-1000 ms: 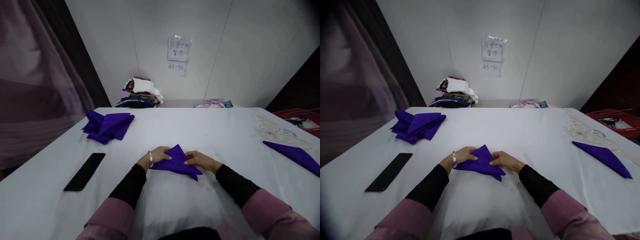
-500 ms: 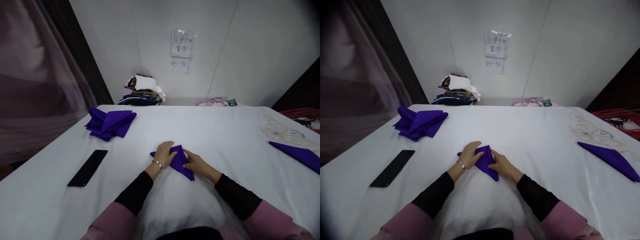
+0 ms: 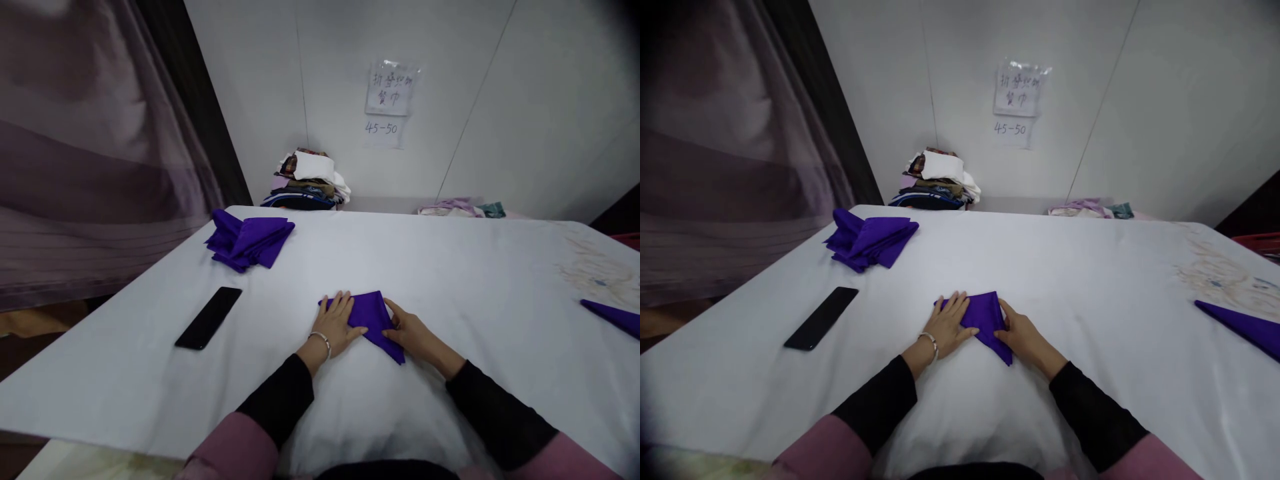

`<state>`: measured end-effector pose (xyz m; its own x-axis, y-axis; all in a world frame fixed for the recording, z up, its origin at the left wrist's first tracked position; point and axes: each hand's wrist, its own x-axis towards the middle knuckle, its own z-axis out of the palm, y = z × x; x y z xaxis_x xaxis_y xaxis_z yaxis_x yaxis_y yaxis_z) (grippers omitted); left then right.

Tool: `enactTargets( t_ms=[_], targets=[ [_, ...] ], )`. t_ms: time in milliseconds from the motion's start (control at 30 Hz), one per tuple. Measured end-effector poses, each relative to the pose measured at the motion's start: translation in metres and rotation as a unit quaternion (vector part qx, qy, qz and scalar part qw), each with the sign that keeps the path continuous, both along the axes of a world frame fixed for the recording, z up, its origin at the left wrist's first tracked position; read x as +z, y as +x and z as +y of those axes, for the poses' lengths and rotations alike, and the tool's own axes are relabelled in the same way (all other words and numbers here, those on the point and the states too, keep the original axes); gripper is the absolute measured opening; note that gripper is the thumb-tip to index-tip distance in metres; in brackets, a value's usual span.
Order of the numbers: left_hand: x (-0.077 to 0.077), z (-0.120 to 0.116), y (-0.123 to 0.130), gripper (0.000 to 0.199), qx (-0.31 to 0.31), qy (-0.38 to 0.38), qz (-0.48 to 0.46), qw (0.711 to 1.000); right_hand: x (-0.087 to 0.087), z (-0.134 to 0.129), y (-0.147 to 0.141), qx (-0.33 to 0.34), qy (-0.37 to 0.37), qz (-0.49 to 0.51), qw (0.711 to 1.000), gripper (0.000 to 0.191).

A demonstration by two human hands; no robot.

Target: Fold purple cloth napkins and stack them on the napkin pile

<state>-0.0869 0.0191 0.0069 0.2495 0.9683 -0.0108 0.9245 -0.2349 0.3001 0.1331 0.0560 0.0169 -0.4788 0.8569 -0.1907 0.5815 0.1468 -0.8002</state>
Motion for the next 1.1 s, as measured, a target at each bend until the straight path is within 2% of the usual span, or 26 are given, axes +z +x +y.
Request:
enactTargets(
  t_ms=[167, 233, 300, 367, 433, 533, 600, 767, 933, 1100],
  targets=[
    [-0.003, 0.01, -0.039, 0.076, 0.138, -0.024, 0.018, 0.99, -0.002, 0.001, 0.001, -0.026, -0.054, 0.014, 0.998, 0.083],
    [0.001, 0.015, -0.045, 0.071, 0.196, -0.02, 0.009, 0.98, -0.005, 0.002, 0.001, -0.035, -0.06, 0.026, 0.997, 0.084],
    [0.007, 0.017, -0.04, 0.065, 0.222, 0.012, -0.012, 0.975, -0.007, 0.002, 0.002, -0.04, -0.069, 0.042, 0.996, 0.084],
    [0.013, 0.014, -0.023, 0.058, 0.192, 0.059, -0.032, 0.979, -0.009, 0.003, 0.002, -0.048, -0.091, 0.06, 0.993, 0.085],
    [0.016, 0.006, 0.0, 0.052, 0.103, 0.089, -0.042, 0.99, -0.009, 0.004, 0.002, -0.056, -0.119, 0.077, 0.988, 0.088],
    [0.014, -0.01, 0.032, 0.051, -0.046, 0.077, -0.05, 0.995, -0.008, 0.005, 0.002, -0.065, -0.134, 0.093, 0.984, 0.089],
    [0.008, -0.019, 0.043, 0.055, -0.101, 0.052, -0.049, 0.992, -0.008, 0.006, 0.002, -0.063, -0.126, 0.094, 0.986, 0.087],
    [-0.003, -0.022, 0.044, 0.06, -0.131, 0.041, -0.027, 0.99, -0.003, 0.003, 0.007, -0.036, -0.106, 0.068, 0.991, 0.08],
    [-0.002, -0.02, 0.044, 0.06, -0.134, 0.04, -0.013, 0.99, 0.004, -0.011, 0.02, -0.035, -0.099, 0.06, 0.993, 0.082],
    [0.001, -0.022, 0.047, 0.057, -0.128, 0.047, -0.013, 0.991, 0.005, -0.037, 0.036, -0.063, -0.129, 0.122, 0.982, 0.077]
  ],
)
